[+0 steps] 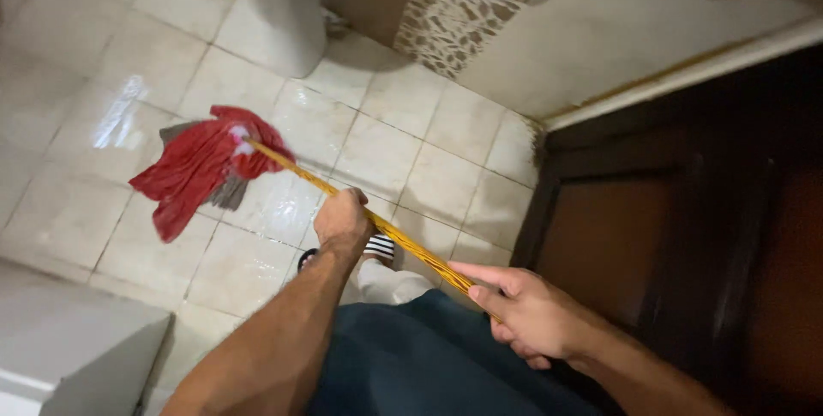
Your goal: The person mops a bathroom floor by dipping a red cloth into a bucket of soapy water and pushing it across the tiles with a long wooden pole. They navigate the cloth around the toilet, sink, and bathtub to clean the entire floor surface.
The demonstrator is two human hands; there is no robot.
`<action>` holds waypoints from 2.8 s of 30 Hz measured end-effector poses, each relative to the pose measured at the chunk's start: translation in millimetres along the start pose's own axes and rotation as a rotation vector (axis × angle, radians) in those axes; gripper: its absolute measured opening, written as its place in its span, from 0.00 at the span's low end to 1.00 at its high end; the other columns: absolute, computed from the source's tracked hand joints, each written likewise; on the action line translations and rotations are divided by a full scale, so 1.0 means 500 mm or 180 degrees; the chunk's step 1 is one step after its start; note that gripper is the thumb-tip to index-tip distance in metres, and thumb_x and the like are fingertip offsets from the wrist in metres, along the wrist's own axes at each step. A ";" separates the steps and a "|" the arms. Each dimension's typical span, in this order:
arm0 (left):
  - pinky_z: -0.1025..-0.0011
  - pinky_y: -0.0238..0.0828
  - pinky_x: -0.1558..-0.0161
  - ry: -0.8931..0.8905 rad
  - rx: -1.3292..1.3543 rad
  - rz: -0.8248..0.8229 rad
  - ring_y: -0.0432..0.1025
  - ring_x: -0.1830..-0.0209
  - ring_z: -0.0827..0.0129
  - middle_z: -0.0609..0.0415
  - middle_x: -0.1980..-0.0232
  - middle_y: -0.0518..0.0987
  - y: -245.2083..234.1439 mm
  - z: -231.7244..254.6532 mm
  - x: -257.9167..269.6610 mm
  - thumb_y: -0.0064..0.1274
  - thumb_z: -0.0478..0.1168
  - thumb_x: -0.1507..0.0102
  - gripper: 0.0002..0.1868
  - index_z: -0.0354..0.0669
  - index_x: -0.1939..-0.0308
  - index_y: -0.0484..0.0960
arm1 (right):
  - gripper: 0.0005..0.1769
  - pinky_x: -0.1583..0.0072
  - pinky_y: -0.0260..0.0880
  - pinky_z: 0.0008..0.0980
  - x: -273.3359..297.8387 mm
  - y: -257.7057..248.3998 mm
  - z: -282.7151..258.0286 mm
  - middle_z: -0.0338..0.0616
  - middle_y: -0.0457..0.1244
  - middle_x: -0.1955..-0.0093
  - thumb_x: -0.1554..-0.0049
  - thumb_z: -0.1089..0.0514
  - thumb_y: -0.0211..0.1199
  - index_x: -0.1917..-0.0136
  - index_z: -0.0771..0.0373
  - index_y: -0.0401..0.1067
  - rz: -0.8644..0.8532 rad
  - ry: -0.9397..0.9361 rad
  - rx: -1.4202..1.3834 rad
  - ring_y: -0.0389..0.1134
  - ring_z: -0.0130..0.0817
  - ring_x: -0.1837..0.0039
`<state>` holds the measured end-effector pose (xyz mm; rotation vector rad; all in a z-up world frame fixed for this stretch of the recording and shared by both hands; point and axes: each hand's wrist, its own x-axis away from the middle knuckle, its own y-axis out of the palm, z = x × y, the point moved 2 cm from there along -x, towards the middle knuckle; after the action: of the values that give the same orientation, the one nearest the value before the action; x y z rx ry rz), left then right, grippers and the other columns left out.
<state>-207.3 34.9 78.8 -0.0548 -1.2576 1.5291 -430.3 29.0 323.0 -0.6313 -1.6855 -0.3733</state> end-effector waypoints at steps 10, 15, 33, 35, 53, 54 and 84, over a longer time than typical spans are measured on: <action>0.54 0.73 0.43 0.0543 0.0190 -0.0152 0.75 0.43 0.47 0.39 0.38 0.76 -0.013 0.029 -0.030 0.70 0.51 0.47 0.28 0.45 0.47 0.79 | 0.34 0.79 0.54 0.27 0.022 0.027 -0.051 0.32 0.48 0.78 0.36 0.50 0.57 0.19 0.32 0.54 -0.0054 -0.0229 -0.0114 0.46 0.22 0.80; 0.51 0.75 0.48 0.0550 0.0125 -0.0312 0.75 0.46 0.48 0.43 0.40 0.76 -0.075 0.027 0.000 0.68 0.54 0.47 0.26 0.52 0.49 0.81 | 0.39 0.77 0.59 0.26 0.077 -0.003 -0.133 0.32 0.51 0.77 0.37 0.53 0.60 0.18 0.27 0.53 -0.0160 0.0119 0.0706 0.47 0.22 0.79; 0.59 0.79 0.49 0.0124 0.0071 -0.0668 0.81 0.54 0.54 0.44 0.59 0.86 -0.195 -0.169 0.147 0.76 0.63 0.58 0.32 0.43 0.63 0.90 | 0.40 0.78 0.60 0.25 0.065 0.074 -0.253 0.34 0.52 0.78 0.36 0.59 0.54 0.16 0.29 0.52 -0.0697 0.0706 0.1866 0.52 0.22 0.80; 0.59 0.79 0.49 0.0018 0.0077 -0.0703 0.81 0.54 0.54 0.44 0.59 0.86 -0.202 -0.198 0.166 0.76 0.63 0.58 0.33 0.43 0.62 0.90 | 0.40 0.77 0.60 0.24 0.054 0.095 -0.257 0.33 0.53 0.77 0.35 0.59 0.54 0.16 0.30 0.51 -0.0722 0.0675 0.2030 0.53 0.21 0.79; 0.56 0.78 0.48 -0.0945 0.0707 -0.0263 0.80 0.51 0.51 0.44 0.56 0.85 -0.090 -0.277 0.202 0.79 0.54 0.57 0.30 0.44 0.57 0.88 | 0.30 0.77 0.56 0.22 -0.037 0.119 -0.233 0.34 0.53 0.74 0.32 0.43 0.44 0.17 0.28 0.55 -0.0805 0.0512 0.2445 0.50 0.21 0.79; 0.54 0.77 0.48 -0.0979 0.0587 -0.0271 0.79 0.49 0.48 0.41 0.53 0.83 -0.079 -0.256 0.192 0.80 0.54 0.57 0.32 0.41 0.57 0.87 | 0.30 0.76 0.57 0.21 -0.042 0.099 -0.223 0.34 0.54 0.74 0.31 0.42 0.43 0.17 0.28 0.55 -0.0747 0.0450 0.2621 0.51 0.19 0.78; 0.52 0.76 0.49 0.0561 0.0575 -0.0188 0.80 0.52 0.48 0.39 0.56 0.85 0.245 0.493 -0.056 0.59 0.39 0.42 0.16 0.45 0.50 0.82 | 0.30 0.77 0.56 0.25 0.081 -0.449 0.134 0.34 0.54 0.76 0.33 0.46 0.51 0.18 0.33 0.54 0.0612 0.0364 0.0239 0.49 0.22 0.79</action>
<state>-430.6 -128.1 83.5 -0.0339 -0.9710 1.5455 -621.8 -104.1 369.5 -0.6968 -1.5085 -0.2041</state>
